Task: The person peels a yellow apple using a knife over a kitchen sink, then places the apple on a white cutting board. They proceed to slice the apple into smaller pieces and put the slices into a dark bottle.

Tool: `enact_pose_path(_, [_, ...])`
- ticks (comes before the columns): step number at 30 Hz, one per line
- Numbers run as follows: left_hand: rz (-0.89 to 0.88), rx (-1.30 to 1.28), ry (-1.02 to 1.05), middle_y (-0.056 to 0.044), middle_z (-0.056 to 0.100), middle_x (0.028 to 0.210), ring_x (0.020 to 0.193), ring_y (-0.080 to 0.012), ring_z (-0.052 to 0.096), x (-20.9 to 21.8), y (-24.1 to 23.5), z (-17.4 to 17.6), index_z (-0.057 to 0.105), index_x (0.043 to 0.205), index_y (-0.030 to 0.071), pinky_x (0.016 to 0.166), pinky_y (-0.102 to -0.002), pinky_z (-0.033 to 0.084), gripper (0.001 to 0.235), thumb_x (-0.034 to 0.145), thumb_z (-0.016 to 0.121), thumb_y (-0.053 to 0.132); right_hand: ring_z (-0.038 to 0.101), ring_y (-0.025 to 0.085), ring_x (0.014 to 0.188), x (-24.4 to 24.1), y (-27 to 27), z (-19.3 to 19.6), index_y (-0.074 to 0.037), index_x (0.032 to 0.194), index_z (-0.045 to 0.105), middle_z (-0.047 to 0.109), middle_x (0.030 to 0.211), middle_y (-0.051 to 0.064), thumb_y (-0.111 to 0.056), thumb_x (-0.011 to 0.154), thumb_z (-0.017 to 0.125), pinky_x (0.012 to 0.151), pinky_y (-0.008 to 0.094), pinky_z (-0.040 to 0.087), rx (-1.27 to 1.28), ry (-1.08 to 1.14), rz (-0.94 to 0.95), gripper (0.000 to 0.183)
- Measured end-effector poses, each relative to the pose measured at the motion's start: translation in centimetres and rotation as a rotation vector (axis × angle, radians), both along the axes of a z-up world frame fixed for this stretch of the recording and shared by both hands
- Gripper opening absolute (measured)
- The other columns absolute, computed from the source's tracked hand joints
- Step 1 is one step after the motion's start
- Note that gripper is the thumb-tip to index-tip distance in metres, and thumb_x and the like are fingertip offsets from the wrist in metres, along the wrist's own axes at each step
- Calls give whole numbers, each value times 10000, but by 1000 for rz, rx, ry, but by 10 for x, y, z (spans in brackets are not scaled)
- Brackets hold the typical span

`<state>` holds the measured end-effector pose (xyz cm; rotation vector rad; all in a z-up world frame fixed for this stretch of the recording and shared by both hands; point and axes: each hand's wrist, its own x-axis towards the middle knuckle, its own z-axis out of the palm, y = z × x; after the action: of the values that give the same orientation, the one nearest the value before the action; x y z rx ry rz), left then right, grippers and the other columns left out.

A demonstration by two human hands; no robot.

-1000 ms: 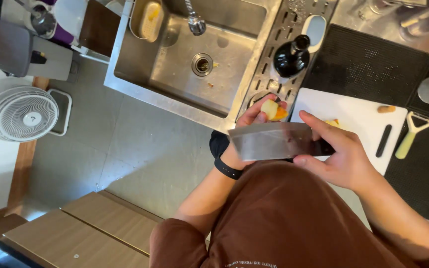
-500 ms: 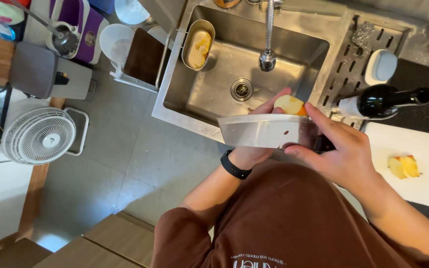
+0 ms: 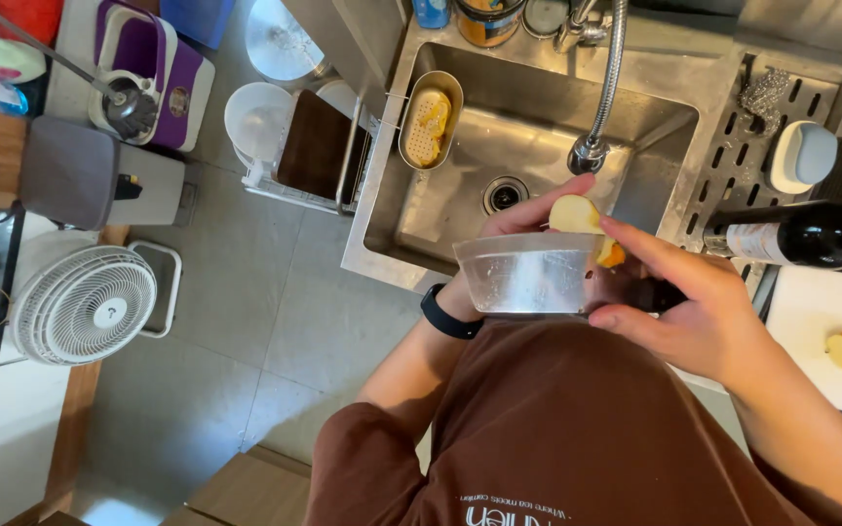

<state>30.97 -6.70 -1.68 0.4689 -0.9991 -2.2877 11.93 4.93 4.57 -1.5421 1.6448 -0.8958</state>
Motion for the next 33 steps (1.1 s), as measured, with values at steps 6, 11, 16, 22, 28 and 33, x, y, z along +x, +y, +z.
enact_pose_path(6, [-50,-111,150,-54,703,1292,1142,-122,670,0,-18,1,403,1622,75,1007,-253,526,821,989,773,444,626,120,659,-2,-9,27,-172,1647,277,755,759,9,-151,706,866,790,242,526,206,-184,157,1110])
enact_pose_path(11, [-48,-96,159,-100,707,1288,1168,-152,672,-5,-18,-11,555,1467,68,1027,-291,538,641,986,789,422,542,125,701,-1,-1,21,-169,1620,377,638,773,6,-198,703,881,823,223,471,153,-73,88,1047])
enact_pose_path(16, [-99,-105,196,-173,696,1348,1261,-224,684,-3,-19,-13,557,1493,51,1117,-348,552,634,1000,782,379,527,133,692,-1,5,16,-132,1549,491,600,793,-7,-192,687,901,751,242,474,50,-24,55,956])
enact_pose_path(22, [-79,-106,82,-88,618,1493,1280,-138,638,0,-17,-12,574,1492,42,1084,-277,520,707,964,778,466,636,113,718,1,0,24,-187,1649,293,754,849,41,-142,701,869,832,245,538,245,-204,85,1110])
enact_pose_path(28, [-106,-46,86,-143,614,1489,1309,-178,631,8,-18,-4,540,1518,39,1125,-295,521,702,968,775,406,694,125,713,5,-6,24,-186,1644,288,784,882,42,-160,697,876,853,253,532,253,-192,122,1115])
enact_pose_path(33, [-177,-81,66,-172,615,1477,1365,-212,599,16,-21,20,495,1551,52,1240,-366,471,559,1061,672,253,585,124,722,6,-5,2,-106,1486,388,543,1438,73,-123,754,823,751,265,510,81,-251,76,852])
